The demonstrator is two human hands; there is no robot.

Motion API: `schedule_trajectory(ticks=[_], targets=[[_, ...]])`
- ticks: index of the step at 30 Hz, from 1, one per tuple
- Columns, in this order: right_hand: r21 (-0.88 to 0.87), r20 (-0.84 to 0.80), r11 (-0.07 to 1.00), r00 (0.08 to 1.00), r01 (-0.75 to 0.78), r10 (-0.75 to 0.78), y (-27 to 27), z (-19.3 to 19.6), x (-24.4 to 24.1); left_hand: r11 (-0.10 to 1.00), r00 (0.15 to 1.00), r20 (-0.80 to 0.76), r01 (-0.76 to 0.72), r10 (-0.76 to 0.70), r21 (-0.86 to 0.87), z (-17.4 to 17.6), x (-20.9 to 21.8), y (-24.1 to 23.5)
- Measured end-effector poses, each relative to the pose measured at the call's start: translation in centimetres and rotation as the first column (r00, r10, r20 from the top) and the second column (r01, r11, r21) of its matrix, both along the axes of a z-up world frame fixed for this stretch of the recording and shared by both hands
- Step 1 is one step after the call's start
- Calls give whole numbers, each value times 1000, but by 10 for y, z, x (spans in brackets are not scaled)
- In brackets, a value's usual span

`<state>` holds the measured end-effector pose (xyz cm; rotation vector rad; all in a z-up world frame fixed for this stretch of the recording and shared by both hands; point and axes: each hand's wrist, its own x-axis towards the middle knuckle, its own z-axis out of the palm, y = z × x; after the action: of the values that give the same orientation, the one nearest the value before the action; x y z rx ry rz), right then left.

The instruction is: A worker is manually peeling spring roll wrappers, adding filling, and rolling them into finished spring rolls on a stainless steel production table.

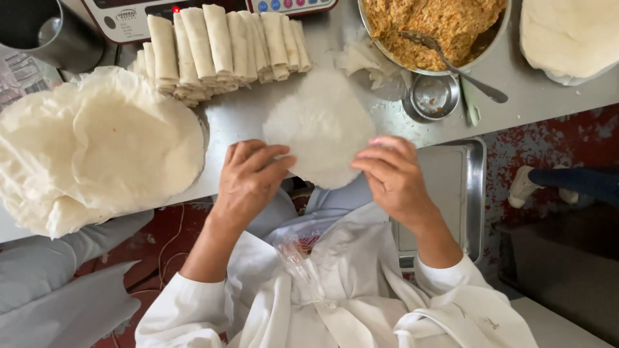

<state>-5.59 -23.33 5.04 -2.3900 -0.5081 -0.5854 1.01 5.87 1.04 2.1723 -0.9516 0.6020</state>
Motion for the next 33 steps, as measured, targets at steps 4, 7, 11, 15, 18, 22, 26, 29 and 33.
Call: schedule_trajectory(ticks=[4, 7, 11, 15, 18, 22, 26, 29, 33], targets=[[-108, -65, 984, 986, 143, -150, -7, -54, -1, 992, 988, -98, -116, 121, 49, -12, -10, -9], [-159, -75, 963, 970, 217, -231, -19, -50, 3, 988, 984, -103, -139, 145, 64, -12, -8, -22], [-224, 25, 904, 930, 363, -367, -63, -38, 19, 993, 998, -21, 64, -63, 98, -10, -13, -53], [-460, 34, 821, 931, 339, -365, -77, -37, 35, 918, 964, -115, 263, -240, 295, -35, -5, -69], [-498, -8, 804, 926, 324, -378, -55, -26, 36, 817, 949, -190, 315, -253, 483, -26, 1, -67], [-250, -224, 967, 968, 56, -114, 7, -42, 45, 826, 952, -159, 305, -261, 474, -40, 0, -69], [-216, -186, 976, 982, 5, -46, 0, -56, 87, 804, 948, -173, 317, -266, 504, -48, 5, -69], [-175, 104, 974, 986, 145, -128, -28, -23, 80, 836, 955, -130, 297, -267, 462, -42, 0, -68], [-481, 277, 781, 914, 398, -296, -116, -6, 72, 778, 945, -192, 326, -264, 537, -32, 1, -68]])
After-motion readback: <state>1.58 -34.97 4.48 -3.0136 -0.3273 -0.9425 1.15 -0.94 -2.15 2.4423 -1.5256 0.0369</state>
